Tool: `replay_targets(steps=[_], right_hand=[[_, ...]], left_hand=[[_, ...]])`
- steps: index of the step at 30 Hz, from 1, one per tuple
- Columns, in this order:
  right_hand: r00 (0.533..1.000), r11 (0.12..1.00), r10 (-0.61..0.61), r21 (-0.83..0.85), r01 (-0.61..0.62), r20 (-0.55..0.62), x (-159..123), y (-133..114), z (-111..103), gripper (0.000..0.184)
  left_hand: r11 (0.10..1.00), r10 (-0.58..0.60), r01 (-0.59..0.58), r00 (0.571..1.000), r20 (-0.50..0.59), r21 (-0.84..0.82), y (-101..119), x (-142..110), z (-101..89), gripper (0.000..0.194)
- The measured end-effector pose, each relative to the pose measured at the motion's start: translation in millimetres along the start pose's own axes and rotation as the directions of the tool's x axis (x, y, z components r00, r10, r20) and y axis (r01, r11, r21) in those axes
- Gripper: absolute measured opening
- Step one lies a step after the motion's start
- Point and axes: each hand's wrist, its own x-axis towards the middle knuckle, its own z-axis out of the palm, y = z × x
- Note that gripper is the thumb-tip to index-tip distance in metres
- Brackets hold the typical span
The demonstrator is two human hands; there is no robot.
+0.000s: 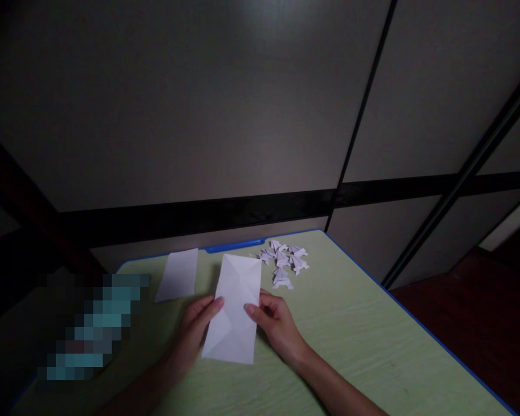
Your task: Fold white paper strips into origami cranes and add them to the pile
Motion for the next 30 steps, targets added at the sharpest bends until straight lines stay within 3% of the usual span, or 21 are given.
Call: replay_targets(steps=[8,13,19,30], right_hand=[[0.992,0.998,-0.046,0.038,0.051,-0.119,3.1,0.6,-5.1,0.014],[0.994,0.996,-0.014,0.083,0.023,-0.112,2.7,5.6,-7.5,0.015],[1.000,1.000,0.010,-0.027,-0.009,0.026,0.6,0.9,-2.1,0.018],[0.995,0.996,0.074,0.041,-0.076,0.065,2.7,0.5,-2.5,0.024]], left_hand=[[0.996,-0.014,-0.002,0.983,0.181,0.088,-1.0,-2.2,2.2,0.021],[0.995,-0.010,-0.005,0.989,0.144,0.099,-5.9,1.3,-0.4,0.018],[0.993,0.041,-0.050,0.996,0.083,0.108,-7.3,0.9,-0.7,0.019],[0.996,0.044,-0.048,0.997,0.065,0.072,-8.6,1.3,-1.0,0.019]])
